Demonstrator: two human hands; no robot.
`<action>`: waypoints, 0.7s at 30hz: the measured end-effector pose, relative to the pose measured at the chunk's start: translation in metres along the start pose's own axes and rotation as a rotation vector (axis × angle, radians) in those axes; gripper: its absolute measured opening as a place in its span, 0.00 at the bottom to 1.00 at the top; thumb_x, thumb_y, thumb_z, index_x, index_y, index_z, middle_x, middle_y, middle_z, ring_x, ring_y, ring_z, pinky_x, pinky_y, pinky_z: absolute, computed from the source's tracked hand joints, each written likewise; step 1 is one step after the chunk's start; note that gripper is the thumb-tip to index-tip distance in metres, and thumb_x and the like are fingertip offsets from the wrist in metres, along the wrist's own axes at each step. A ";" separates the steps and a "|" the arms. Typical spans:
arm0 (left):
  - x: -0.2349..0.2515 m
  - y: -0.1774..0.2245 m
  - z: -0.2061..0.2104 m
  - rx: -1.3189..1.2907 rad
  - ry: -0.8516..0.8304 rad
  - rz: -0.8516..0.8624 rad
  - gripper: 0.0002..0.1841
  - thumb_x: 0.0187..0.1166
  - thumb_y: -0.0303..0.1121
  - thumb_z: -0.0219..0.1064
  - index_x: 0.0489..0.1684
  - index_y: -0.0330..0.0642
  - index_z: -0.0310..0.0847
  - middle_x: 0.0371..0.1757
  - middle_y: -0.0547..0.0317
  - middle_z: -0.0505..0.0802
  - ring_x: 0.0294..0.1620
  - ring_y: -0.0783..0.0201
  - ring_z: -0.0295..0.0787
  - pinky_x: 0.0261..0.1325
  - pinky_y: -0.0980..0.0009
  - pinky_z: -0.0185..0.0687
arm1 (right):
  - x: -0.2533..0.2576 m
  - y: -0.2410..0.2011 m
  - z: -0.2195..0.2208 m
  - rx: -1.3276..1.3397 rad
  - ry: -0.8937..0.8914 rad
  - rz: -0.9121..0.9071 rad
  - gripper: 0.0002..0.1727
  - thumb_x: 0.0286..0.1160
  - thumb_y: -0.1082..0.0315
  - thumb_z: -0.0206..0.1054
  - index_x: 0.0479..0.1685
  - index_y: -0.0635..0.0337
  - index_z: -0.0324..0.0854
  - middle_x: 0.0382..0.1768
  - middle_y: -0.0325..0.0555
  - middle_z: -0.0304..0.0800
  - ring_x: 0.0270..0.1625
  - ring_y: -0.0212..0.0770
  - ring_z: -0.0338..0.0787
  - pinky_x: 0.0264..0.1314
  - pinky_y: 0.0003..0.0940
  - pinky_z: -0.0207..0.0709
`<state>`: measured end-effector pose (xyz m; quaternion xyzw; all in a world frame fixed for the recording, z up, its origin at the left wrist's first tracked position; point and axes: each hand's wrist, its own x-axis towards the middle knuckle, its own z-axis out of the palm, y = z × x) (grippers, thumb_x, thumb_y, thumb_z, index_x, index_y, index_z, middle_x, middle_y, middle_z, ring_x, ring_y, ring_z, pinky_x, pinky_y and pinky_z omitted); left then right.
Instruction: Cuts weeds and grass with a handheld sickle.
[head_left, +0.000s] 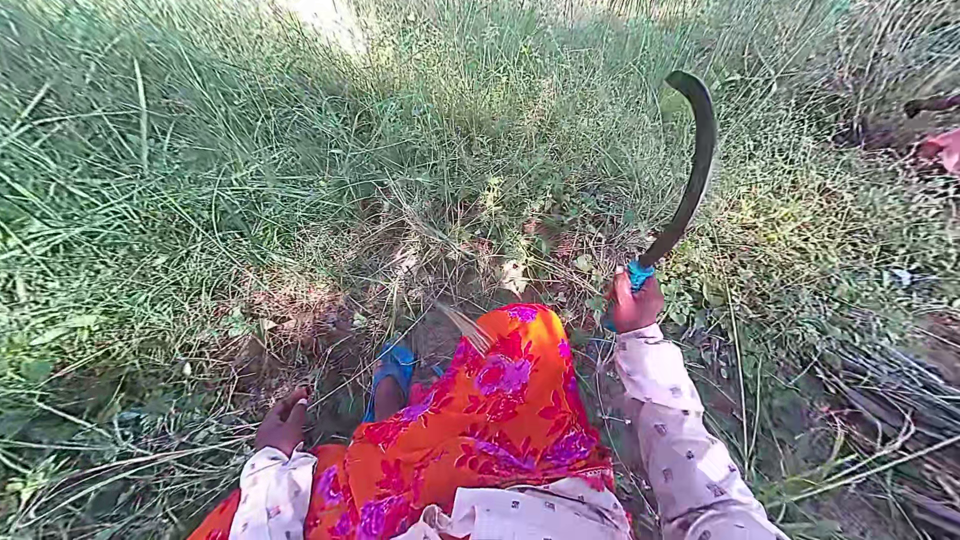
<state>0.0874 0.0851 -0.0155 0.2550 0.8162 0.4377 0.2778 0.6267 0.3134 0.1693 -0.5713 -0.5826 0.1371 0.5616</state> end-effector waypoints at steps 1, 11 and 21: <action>0.000 0.002 0.001 0.014 0.004 0.016 0.20 0.91 0.29 0.56 0.77 0.32 0.74 0.75 0.33 0.82 0.74 0.41 0.81 0.75 0.43 0.73 | 0.009 -0.004 -0.003 0.019 0.017 -0.021 0.22 0.84 0.62 0.60 0.59 0.78 0.77 0.28 0.47 0.85 0.26 0.34 0.86 0.37 0.37 0.84; -0.001 0.004 0.004 -0.022 -0.017 0.055 0.20 0.90 0.30 0.57 0.77 0.30 0.73 0.73 0.31 0.83 0.69 0.42 0.84 0.72 0.44 0.76 | -0.159 0.099 -0.046 -0.406 -0.392 0.829 0.27 0.88 0.59 0.63 0.75 0.73 0.73 0.59 0.72 0.87 0.62 0.65 0.88 0.68 0.62 0.76; -0.002 0.008 0.007 0.186 -0.042 0.109 0.18 0.89 0.29 0.59 0.73 0.33 0.79 0.75 0.30 0.83 0.80 0.33 0.74 0.82 0.37 0.63 | -0.149 0.073 -0.022 -0.310 -0.435 0.868 0.23 0.89 0.61 0.62 0.69 0.74 0.77 0.54 0.68 0.89 0.57 0.59 0.89 0.67 0.55 0.76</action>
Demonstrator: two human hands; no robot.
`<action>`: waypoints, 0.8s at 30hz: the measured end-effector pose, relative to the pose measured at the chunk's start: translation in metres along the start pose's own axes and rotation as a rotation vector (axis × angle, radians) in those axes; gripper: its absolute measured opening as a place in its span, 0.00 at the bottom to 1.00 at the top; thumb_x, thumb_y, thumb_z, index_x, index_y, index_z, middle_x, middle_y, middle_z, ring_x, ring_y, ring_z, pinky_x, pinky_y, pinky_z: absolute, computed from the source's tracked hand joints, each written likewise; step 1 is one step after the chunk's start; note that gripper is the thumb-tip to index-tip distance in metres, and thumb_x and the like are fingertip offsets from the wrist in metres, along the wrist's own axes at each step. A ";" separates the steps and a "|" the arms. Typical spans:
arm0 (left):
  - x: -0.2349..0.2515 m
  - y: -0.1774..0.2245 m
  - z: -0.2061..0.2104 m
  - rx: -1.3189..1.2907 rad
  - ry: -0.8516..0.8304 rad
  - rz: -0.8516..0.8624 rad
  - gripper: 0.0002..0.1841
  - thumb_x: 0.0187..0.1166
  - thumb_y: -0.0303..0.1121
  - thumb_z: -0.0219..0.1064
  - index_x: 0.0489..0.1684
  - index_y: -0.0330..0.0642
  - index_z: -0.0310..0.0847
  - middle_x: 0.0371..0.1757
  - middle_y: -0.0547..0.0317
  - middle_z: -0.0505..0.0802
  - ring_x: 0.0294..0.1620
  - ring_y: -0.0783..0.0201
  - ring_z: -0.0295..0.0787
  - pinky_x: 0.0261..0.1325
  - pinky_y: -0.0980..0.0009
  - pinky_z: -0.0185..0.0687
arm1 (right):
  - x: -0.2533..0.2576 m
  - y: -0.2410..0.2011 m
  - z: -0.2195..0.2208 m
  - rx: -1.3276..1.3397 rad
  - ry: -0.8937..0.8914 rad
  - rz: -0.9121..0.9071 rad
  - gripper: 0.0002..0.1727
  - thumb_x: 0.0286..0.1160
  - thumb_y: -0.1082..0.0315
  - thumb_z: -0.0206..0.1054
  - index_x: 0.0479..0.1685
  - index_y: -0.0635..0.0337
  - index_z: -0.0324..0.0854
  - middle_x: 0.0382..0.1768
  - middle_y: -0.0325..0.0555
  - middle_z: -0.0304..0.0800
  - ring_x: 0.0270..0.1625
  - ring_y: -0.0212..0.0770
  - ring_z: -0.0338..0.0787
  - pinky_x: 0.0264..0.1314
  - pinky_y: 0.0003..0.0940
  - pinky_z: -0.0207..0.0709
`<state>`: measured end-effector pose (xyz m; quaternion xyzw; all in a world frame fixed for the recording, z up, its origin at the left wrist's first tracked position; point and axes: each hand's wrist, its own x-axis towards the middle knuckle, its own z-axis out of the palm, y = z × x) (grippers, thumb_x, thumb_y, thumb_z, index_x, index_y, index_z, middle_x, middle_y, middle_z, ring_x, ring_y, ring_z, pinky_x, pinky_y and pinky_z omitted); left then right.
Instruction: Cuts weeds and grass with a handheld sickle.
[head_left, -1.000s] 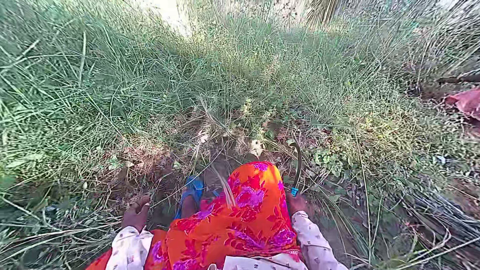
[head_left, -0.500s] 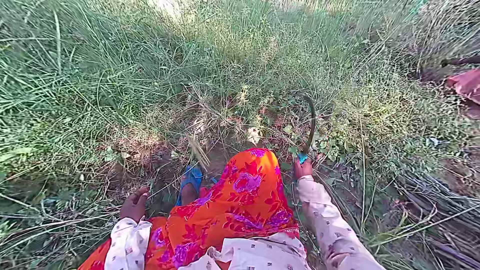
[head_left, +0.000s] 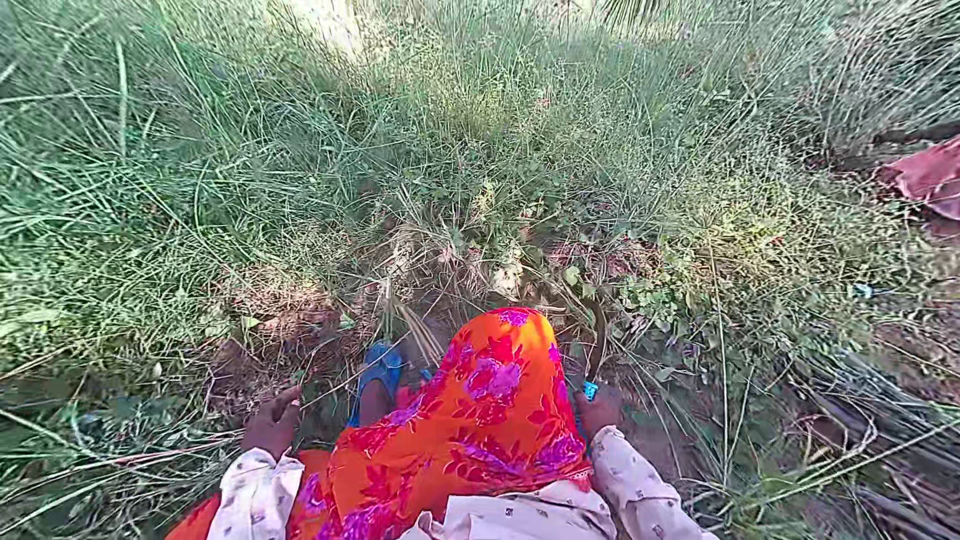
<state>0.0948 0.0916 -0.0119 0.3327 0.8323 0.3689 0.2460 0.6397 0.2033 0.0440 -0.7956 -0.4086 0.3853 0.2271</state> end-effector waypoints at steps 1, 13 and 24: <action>-0.003 -0.001 -0.002 -0.039 0.006 0.002 0.18 0.89 0.28 0.58 0.74 0.33 0.78 0.75 0.30 0.83 0.78 0.34 0.77 0.80 0.38 0.67 | 0.008 -0.006 -0.001 -0.061 -0.040 0.004 0.24 0.90 0.60 0.61 0.71 0.73 0.76 0.55 0.67 0.89 0.59 0.59 0.88 0.68 0.55 0.75; -0.001 -0.005 -0.001 -0.183 -0.007 0.001 0.19 0.90 0.26 0.56 0.76 0.27 0.73 0.74 0.29 0.82 0.72 0.39 0.82 0.74 0.45 0.75 | 0.078 -0.013 -0.035 -0.355 -0.231 0.006 0.28 0.91 0.55 0.59 0.76 0.72 0.73 0.66 0.69 0.83 0.68 0.60 0.85 0.73 0.56 0.74; -0.004 -0.008 -0.005 -0.178 0.000 0.061 0.20 0.90 0.27 0.55 0.77 0.28 0.72 0.73 0.30 0.84 0.72 0.41 0.83 0.76 0.46 0.74 | 0.068 0.012 -0.028 -0.352 -0.150 -0.025 0.35 0.89 0.48 0.59 0.84 0.66 0.67 0.74 0.69 0.79 0.77 0.63 0.80 0.80 0.61 0.69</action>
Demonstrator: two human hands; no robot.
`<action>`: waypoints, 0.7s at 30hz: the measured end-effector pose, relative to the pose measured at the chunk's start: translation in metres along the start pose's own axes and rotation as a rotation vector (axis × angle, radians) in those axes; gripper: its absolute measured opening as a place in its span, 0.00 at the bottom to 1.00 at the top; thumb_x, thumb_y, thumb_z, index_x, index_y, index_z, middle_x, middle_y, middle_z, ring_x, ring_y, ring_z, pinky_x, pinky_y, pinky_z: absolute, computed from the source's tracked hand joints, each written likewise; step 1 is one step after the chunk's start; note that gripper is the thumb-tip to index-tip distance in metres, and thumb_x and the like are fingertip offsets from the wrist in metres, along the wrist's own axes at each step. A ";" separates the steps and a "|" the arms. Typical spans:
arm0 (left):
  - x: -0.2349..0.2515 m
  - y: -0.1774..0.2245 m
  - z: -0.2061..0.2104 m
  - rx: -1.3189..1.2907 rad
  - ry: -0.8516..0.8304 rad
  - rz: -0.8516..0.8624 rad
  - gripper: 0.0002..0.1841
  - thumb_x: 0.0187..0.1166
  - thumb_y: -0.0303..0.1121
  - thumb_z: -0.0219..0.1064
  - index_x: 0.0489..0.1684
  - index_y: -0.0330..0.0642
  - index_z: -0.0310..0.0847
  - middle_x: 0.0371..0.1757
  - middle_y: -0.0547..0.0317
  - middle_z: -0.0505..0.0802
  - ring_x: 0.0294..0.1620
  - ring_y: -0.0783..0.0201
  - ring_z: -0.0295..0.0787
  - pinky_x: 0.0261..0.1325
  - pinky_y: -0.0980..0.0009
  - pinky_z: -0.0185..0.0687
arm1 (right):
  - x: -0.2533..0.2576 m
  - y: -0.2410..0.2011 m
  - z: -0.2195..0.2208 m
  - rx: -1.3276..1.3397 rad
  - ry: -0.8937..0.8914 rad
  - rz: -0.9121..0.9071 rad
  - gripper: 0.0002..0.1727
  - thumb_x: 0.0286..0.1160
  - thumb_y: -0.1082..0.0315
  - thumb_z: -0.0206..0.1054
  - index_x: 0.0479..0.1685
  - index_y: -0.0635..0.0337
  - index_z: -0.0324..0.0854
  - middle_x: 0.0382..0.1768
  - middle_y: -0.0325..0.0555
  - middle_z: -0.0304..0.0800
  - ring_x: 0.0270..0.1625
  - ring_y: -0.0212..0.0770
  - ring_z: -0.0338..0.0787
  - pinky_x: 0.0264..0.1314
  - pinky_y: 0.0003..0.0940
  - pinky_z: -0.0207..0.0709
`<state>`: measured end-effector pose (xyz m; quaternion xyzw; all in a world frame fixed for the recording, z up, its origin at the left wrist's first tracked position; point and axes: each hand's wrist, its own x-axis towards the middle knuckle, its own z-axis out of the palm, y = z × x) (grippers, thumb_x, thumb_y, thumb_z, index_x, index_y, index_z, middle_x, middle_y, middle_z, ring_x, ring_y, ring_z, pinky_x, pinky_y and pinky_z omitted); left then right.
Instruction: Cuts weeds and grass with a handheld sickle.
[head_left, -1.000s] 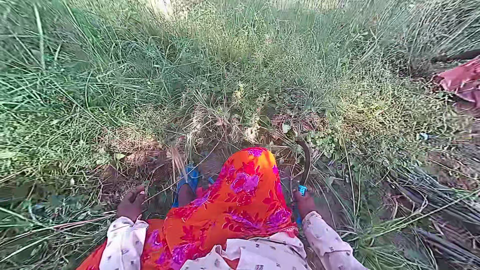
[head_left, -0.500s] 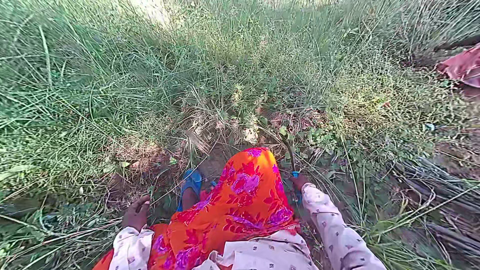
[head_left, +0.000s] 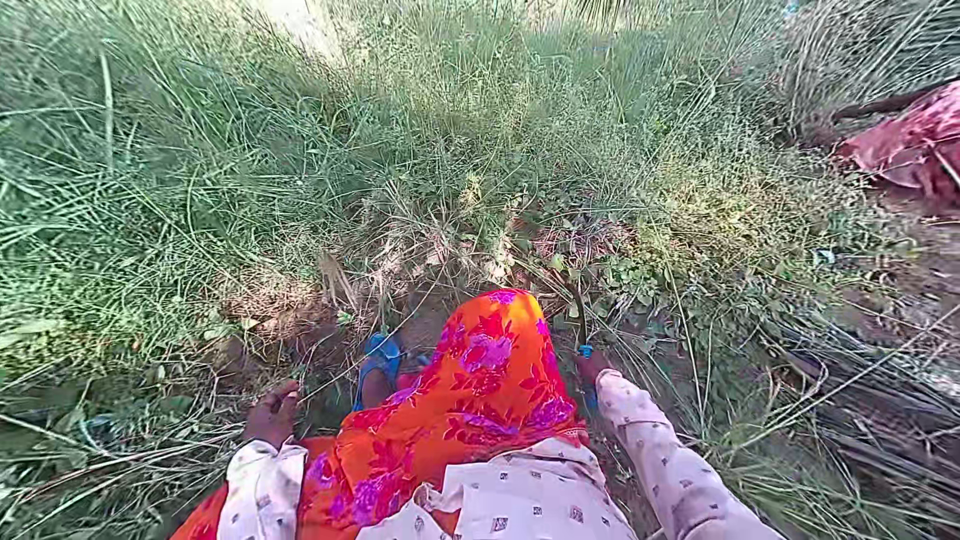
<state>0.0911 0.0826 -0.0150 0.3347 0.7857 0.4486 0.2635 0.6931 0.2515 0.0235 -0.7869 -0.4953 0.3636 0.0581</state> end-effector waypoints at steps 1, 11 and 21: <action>0.000 0.003 0.000 0.001 -0.007 -0.006 0.20 0.90 0.27 0.55 0.77 0.28 0.72 0.73 0.30 0.83 0.71 0.41 0.83 0.75 0.46 0.74 | -0.009 0.001 -0.006 0.013 -0.005 0.017 0.36 0.90 0.50 0.59 0.86 0.67 0.63 0.77 0.71 0.76 0.79 0.64 0.78 0.81 0.61 0.68; 0.008 0.006 0.001 0.091 -0.081 -0.024 0.20 0.92 0.34 0.56 0.76 0.34 0.75 0.72 0.31 0.85 0.70 0.38 0.85 0.75 0.41 0.75 | -0.215 0.059 -0.018 0.336 -0.035 -0.082 0.16 0.86 0.65 0.61 0.61 0.69 0.74 0.22 0.41 0.79 0.20 0.34 0.80 0.27 0.33 0.80; 0.005 -0.023 0.028 0.469 -0.465 0.005 0.20 0.88 0.29 0.61 0.74 0.27 0.77 0.72 0.25 0.84 0.79 0.31 0.76 0.84 0.39 0.63 | -0.151 -0.010 -0.027 0.555 0.177 -0.181 0.22 0.91 0.62 0.59 0.73 0.71 0.69 0.32 0.48 0.82 0.25 0.38 0.83 0.32 0.36 0.82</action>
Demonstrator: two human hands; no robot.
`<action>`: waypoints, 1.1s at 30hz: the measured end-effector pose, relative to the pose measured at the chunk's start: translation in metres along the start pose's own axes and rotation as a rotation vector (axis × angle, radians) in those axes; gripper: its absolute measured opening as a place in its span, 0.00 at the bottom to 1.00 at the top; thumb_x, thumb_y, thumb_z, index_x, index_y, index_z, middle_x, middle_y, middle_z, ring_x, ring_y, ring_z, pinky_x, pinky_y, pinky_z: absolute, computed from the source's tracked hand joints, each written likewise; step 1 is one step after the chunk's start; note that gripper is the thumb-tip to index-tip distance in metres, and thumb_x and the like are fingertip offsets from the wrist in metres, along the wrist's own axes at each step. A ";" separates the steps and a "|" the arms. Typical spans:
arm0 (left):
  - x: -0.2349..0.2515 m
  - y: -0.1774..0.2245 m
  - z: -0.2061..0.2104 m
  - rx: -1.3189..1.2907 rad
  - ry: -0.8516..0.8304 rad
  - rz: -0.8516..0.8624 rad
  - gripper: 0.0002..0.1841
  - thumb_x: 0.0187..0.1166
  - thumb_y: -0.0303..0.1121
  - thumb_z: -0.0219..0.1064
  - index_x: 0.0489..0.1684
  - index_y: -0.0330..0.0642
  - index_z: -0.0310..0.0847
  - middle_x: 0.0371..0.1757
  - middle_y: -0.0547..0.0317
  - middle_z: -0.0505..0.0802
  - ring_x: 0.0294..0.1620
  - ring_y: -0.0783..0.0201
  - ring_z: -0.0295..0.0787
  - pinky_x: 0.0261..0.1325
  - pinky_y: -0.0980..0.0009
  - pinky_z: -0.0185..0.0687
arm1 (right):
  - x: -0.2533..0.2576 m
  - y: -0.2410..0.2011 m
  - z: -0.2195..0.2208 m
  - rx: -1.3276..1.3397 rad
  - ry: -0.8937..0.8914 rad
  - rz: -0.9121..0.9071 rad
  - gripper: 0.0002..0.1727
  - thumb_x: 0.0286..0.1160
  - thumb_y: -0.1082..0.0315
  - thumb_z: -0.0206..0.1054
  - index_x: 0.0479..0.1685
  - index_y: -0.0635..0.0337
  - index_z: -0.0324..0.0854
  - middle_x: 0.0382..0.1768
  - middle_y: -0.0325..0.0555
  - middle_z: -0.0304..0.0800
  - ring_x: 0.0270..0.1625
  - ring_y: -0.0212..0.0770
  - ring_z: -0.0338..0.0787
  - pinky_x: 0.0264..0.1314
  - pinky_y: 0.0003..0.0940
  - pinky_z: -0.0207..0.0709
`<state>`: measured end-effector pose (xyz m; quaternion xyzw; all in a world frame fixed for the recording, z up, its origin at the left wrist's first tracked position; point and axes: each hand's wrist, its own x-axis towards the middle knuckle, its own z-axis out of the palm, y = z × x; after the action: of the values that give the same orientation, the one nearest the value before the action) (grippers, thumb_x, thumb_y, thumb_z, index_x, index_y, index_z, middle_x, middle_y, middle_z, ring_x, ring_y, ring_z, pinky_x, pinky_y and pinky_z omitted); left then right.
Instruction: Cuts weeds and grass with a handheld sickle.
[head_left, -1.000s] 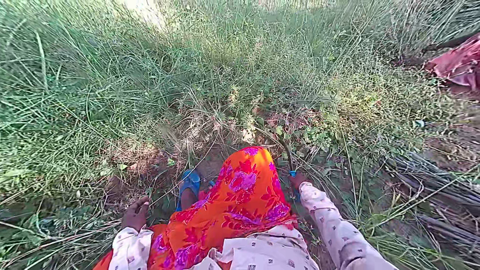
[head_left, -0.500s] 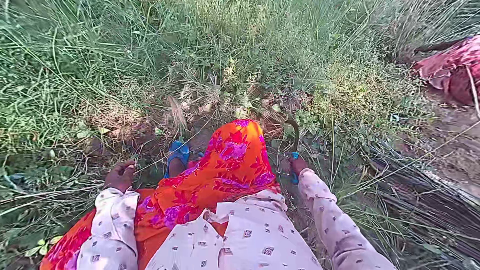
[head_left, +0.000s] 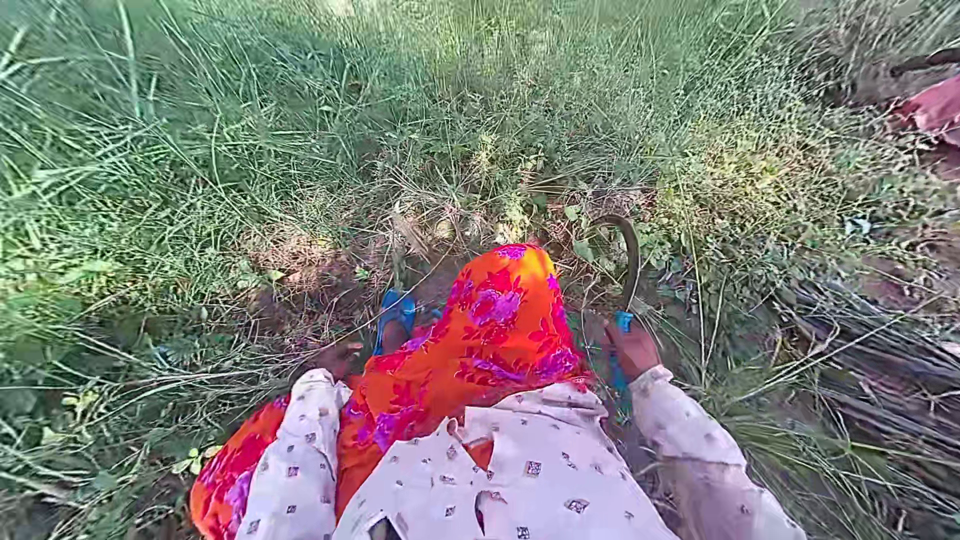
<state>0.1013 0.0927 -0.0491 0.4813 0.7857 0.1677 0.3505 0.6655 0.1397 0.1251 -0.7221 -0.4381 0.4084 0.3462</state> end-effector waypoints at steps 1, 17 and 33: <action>-0.011 0.008 -0.002 -0.032 0.001 0.003 0.20 0.89 0.29 0.61 0.74 0.27 0.77 0.72 0.26 0.84 0.79 0.33 0.77 0.85 0.41 0.63 | 0.012 -0.026 0.009 0.016 -0.033 -0.054 0.23 0.92 0.62 0.58 0.74 0.70 0.69 0.33 0.47 0.82 0.26 0.37 0.83 0.33 0.34 0.82; -0.032 0.031 -0.022 -0.460 0.116 -0.031 0.20 0.91 0.28 0.56 0.77 0.28 0.73 0.72 0.31 0.84 0.72 0.41 0.83 0.77 0.49 0.74 | 0.138 -0.197 0.302 -0.102 -0.385 -0.055 0.23 0.96 0.67 0.48 0.79 0.73 0.70 0.80 0.66 0.73 0.82 0.52 0.74 0.86 0.45 0.62; -0.037 0.064 -0.029 -0.105 -0.114 -0.160 0.20 0.87 0.28 0.62 0.70 0.20 0.74 0.68 0.24 0.84 0.74 0.38 0.80 0.81 0.47 0.68 | -0.062 -0.162 0.386 -0.219 -1.407 -0.296 0.25 0.87 0.68 0.61 0.78 0.71 0.65 0.45 0.58 0.83 0.37 0.45 0.86 0.47 0.44 0.83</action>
<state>0.1321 0.0931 0.0244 0.4070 0.7905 0.1522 0.4316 0.2465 0.1986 0.1177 -0.2521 -0.6885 0.6789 -0.0399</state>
